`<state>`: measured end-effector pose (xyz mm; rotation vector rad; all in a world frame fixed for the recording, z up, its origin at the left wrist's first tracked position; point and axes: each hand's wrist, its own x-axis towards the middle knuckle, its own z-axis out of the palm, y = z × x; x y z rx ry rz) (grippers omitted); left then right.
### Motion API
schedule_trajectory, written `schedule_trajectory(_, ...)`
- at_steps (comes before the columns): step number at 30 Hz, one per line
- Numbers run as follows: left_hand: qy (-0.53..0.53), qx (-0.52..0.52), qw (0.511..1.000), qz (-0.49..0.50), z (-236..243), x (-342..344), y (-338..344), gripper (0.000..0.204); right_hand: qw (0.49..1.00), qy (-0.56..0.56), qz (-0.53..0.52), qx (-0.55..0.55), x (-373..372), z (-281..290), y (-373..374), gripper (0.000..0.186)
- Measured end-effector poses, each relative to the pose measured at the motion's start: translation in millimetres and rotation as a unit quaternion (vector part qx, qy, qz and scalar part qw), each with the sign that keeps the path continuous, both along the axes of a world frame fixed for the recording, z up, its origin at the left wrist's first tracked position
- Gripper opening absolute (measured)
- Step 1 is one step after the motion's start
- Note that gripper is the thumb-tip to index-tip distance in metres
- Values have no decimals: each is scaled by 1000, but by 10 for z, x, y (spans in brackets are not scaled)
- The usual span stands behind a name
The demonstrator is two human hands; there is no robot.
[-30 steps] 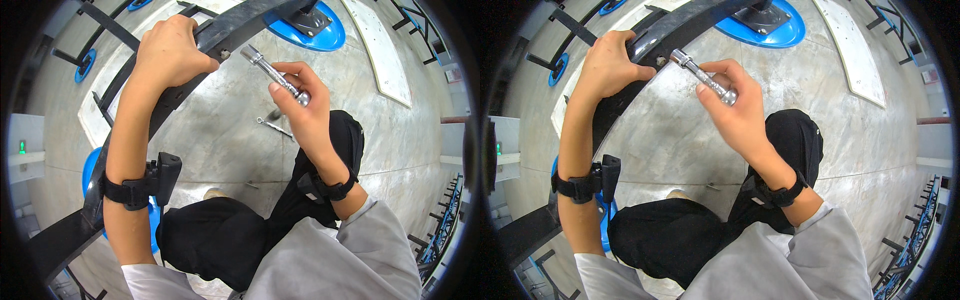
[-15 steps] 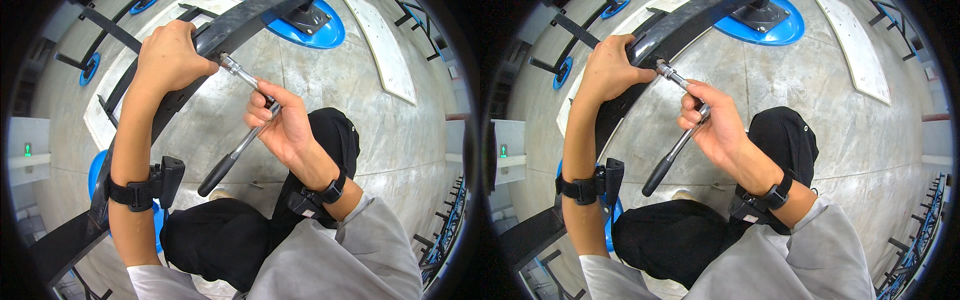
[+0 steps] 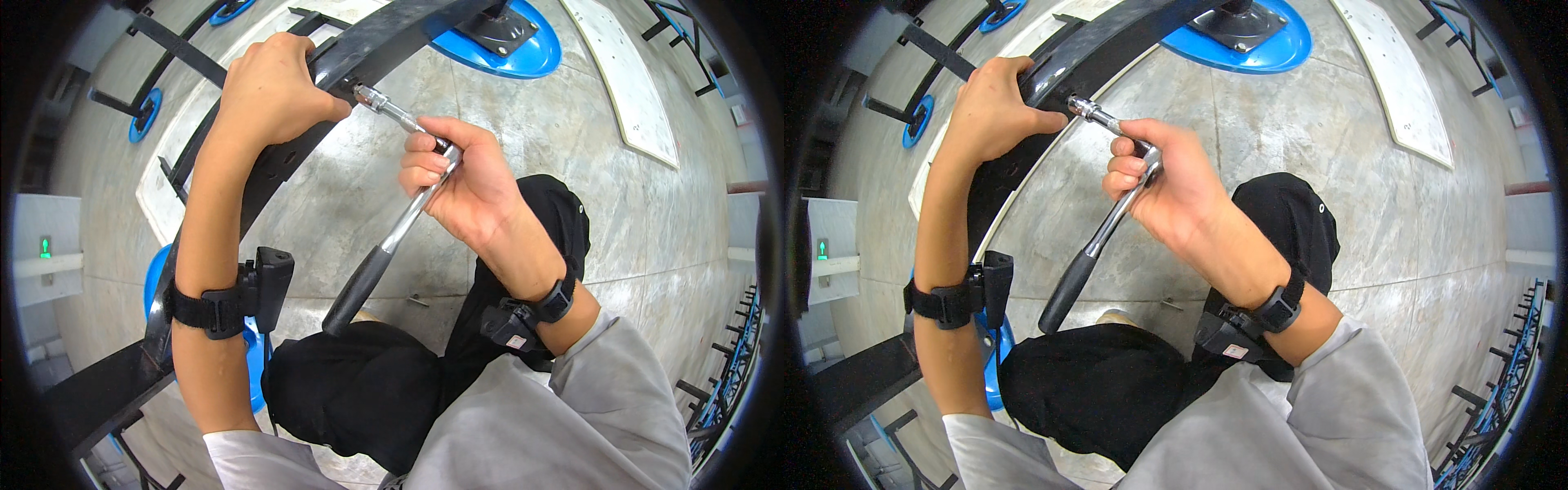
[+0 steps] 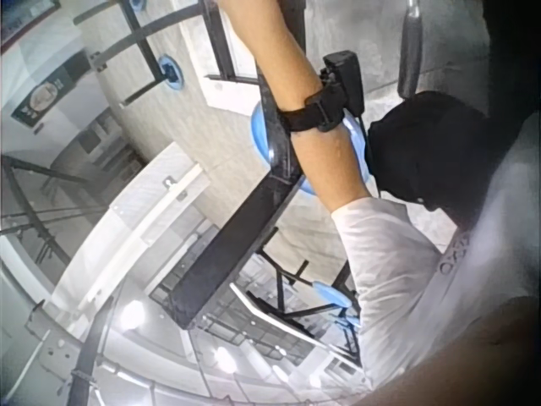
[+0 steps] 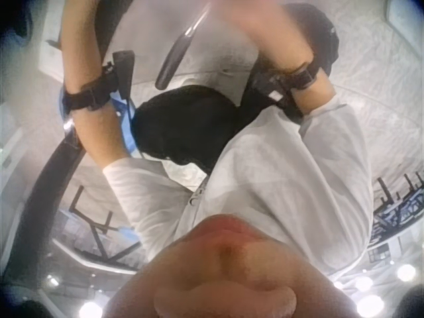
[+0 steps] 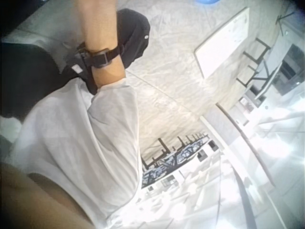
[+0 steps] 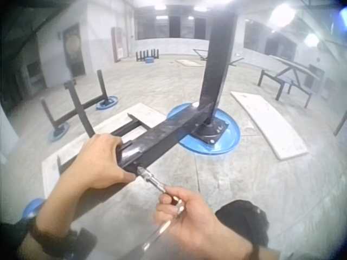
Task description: The person uses a socket wrench to tighten bolts on a metal table frame and later uses a screwdriver to adjust another part of the frame.
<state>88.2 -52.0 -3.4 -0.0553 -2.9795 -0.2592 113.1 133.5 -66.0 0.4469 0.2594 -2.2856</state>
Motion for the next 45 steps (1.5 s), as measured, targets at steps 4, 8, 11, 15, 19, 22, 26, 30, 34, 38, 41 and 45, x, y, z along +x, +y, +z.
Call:
schedule_trajectory(4,-13,-13,1000,9,18,13,-22,50,999,2,-16,47,37,152,-75,11)
schedule_trajectory(8,-33,4,999,26,39,3,-16,50,993,-20,-72,87,126,166,-194,11)
schedule_trajectory(11,-11,0,1000,16,69,-14,-12,53,998,-13,-57,32,55,43,-154,10)
schedule_trajectory(15,-52,-7,998,23,87,-25,-14,58,967,182,-25,175,-3,11,-93,8)
schedule_trajectory(19,-36,-5,999,23,50,-12,-49,64,570,593,-93,562,72,-114,-128,19)
schedule_trajectory(22,-18,-1,1000,15,13,-3,-70,62,267,715,-128,633,90,-148,-86,25)
schedule_trajectory(26,-57,-11,998,31,70,20,-103,60,434,655,-75,614,327,-155,76,24)
schedule_trajectory(30,14,-26,1000,0,23,-19,-78,55,510,542,96,661,342,-1038,71,31)
schedule_trajectory(34,-25,-19,999,16,-14,-48,-40,56,404,504,282,710,630,-2318,174,32)
schedule_trajectory(38,-31,25,999,11,12,-8,-7,50,352,504,282,736,836,-3085,259,45)
schedule_trajectory(41,-37,26,999,5,21,-17,-25,47,345,575,104,734,731,-2827,42,42)
schedule_trajectory(45,-21,25,999,-4,-26,42,-108,45,648,500,-65,570,245,-1207,-470,31)
